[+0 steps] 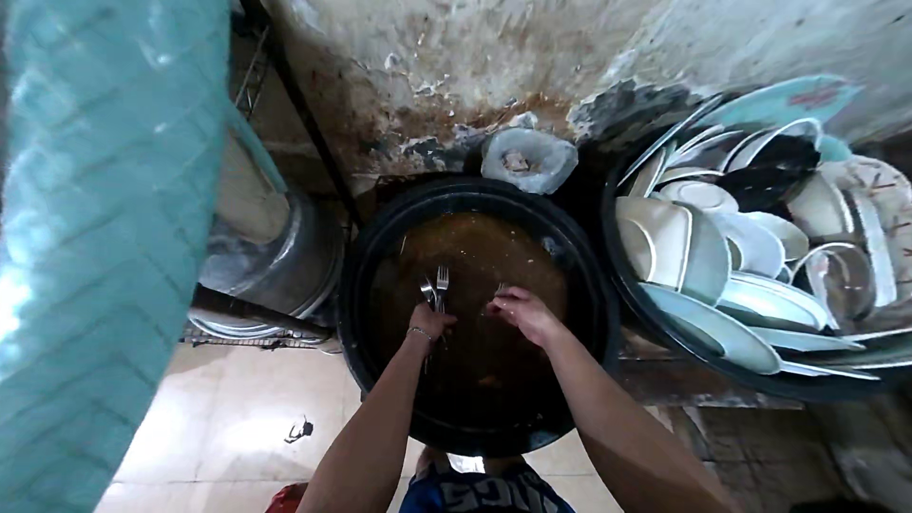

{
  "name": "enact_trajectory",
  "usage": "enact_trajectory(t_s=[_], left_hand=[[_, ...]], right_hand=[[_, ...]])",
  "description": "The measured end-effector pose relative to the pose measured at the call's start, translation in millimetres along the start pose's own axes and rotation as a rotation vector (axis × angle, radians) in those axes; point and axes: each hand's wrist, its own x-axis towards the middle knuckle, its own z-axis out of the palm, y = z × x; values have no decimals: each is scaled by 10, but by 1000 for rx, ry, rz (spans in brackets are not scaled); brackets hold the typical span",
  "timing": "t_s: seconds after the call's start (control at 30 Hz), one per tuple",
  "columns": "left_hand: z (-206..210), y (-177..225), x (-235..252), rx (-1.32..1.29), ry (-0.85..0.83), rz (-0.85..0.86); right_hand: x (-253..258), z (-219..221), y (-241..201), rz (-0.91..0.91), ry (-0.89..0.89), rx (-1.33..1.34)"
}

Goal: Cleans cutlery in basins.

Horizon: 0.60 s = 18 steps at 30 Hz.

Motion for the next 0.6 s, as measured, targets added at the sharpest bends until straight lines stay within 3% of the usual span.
enact_trajectory(t_s=[0.13, 0.3, 0.4, 0.5, 0.6], left_hand=[[64, -67, -159, 129, -59, -94], [14, 14, -184, 11, -41, 91], [-76, 88, -223, -158, -102, 159], [-175, 92, -246, -411, -159, 216], [-293, 109, -265, -275, -83, 247]], right_hand=[[-157, 207, 140, -46, 11, -122], [-207, 272, -142, -217, 116, 121], [-106, 276, -167, -20, 189, -104], [-108, 479, -103, 149, 123, -365], [-115, 807, -21, 129, 86, -616]])
